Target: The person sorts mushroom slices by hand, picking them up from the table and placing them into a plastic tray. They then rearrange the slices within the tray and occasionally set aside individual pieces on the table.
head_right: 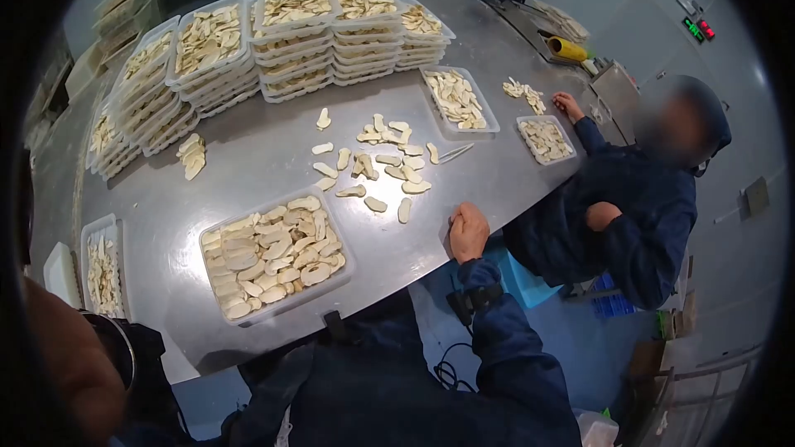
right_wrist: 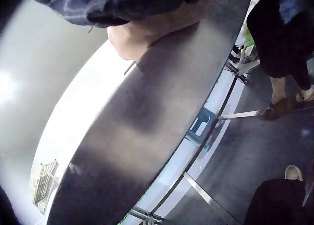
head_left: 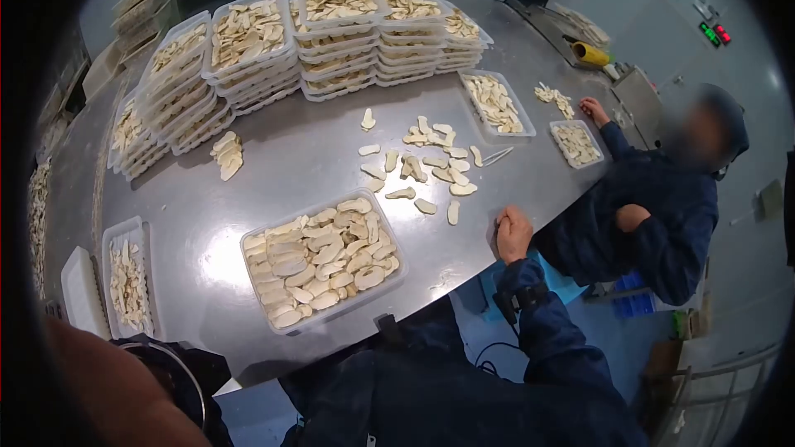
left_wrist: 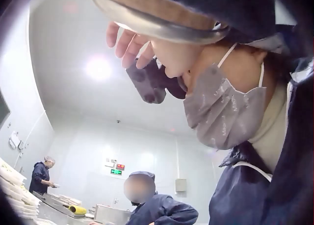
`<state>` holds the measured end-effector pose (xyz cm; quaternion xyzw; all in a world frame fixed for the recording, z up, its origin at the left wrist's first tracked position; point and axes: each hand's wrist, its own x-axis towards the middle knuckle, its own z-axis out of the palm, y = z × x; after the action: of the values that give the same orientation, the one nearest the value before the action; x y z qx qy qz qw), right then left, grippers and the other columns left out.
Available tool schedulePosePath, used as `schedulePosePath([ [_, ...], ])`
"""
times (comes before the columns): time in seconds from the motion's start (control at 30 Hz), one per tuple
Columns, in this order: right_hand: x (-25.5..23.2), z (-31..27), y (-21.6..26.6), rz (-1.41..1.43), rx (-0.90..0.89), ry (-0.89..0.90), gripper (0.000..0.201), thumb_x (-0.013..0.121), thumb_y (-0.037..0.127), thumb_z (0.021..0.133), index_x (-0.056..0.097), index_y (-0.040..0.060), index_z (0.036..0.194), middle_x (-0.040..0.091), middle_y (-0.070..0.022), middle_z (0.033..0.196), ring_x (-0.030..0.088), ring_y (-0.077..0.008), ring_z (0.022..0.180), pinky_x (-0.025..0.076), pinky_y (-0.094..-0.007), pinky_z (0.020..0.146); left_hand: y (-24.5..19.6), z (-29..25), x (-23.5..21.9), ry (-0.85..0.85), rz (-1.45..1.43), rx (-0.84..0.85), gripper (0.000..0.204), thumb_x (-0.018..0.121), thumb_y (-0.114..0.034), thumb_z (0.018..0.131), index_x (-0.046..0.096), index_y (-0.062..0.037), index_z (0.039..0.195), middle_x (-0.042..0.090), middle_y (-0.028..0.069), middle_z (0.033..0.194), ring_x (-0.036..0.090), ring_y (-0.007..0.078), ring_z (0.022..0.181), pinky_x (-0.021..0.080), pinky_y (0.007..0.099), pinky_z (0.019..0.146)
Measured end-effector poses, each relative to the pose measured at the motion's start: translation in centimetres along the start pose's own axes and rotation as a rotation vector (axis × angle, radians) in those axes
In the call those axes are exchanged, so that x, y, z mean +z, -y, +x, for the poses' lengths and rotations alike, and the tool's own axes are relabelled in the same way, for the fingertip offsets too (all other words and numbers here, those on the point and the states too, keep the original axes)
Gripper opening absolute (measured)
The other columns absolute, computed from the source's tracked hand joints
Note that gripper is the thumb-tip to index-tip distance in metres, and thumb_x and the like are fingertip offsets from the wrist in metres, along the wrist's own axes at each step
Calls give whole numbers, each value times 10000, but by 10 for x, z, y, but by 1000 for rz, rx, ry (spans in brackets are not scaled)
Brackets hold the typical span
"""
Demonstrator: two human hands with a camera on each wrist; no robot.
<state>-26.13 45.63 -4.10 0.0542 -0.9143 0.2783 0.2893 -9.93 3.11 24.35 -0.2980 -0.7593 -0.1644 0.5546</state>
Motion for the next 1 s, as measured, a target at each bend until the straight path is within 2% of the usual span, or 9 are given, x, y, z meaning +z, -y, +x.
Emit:
schedulePosePath([
  [0.6,-3,1,3,23,-1,21,107,462,33,801,521,27,712,545,-171,718,558,-381,712,431,-441,637,1,23,-10,27,-18,67,735,493,-593,914,471,90,1185,592,162,932,576,258,850,489,345,730],
  [0.63,0,0,-4,-11,-58,-7,107,462,33,801,516,25,709,544,-173,717,555,-382,711,428,-444,635,0,22,-10,24,-11,68,739,493,-597,912,468,89,1186,594,159,925,577,255,843,490,340,725],
  [1.0,-3,5,5,63,10,23,98,450,-1,775,497,14,691,512,-156,678,546,-345,658,424,-411,612,0,21,-7,19,62,32,780,491,-642,898,440,79,1192,610,127,851,589,219,762,504,291,666],
])
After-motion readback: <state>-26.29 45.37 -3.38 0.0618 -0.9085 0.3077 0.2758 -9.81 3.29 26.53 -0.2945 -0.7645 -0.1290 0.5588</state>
